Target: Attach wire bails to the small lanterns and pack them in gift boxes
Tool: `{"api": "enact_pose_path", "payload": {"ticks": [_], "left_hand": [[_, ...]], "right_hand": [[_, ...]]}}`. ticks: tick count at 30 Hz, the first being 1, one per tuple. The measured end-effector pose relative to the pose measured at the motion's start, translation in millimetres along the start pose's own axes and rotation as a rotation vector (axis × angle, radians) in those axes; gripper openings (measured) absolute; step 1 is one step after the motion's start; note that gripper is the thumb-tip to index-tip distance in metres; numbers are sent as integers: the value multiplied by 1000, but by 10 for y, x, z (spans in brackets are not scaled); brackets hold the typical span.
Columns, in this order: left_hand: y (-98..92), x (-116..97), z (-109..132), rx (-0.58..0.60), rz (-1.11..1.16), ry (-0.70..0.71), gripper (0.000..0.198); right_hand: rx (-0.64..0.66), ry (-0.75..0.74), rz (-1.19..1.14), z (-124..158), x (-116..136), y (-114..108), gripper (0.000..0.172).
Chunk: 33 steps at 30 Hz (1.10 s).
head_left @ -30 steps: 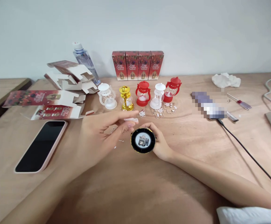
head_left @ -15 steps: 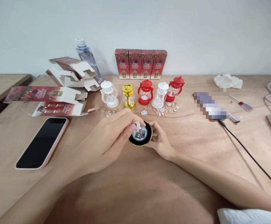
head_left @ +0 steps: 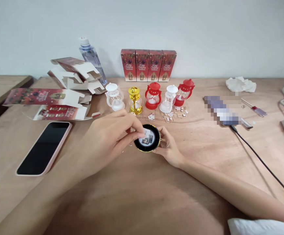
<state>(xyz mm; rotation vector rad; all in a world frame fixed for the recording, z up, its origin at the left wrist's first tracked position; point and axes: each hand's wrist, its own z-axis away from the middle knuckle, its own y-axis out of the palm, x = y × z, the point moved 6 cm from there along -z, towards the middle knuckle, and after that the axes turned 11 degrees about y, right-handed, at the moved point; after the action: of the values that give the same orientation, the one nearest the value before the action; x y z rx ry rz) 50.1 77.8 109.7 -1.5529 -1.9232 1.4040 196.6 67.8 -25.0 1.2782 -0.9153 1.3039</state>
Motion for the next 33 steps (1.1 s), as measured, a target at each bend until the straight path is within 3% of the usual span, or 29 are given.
{"api": "enact_pose_path", "payload": {"ticks": [2,6,14,22,33], "left_hand": [[-11,-26,-11,-26,8,47,7],[-18,-5,-11,-46,55,11,14],[-11,-121,-9,-66,92,132,26],[55,-150,-9,-119,-99,171,18],[87,-219,28,-90,-211,299,33]], "right_hand": [[-2,-3,-9,1,6,-4,46],[-9,9,-15,-2,-5,-9,49],[-3,-1,-19,-7,-22,-16,49],[-17,-10,4,-2,-10,-29,47],[-40,-12,30,-9,-26,-46,47]]}}
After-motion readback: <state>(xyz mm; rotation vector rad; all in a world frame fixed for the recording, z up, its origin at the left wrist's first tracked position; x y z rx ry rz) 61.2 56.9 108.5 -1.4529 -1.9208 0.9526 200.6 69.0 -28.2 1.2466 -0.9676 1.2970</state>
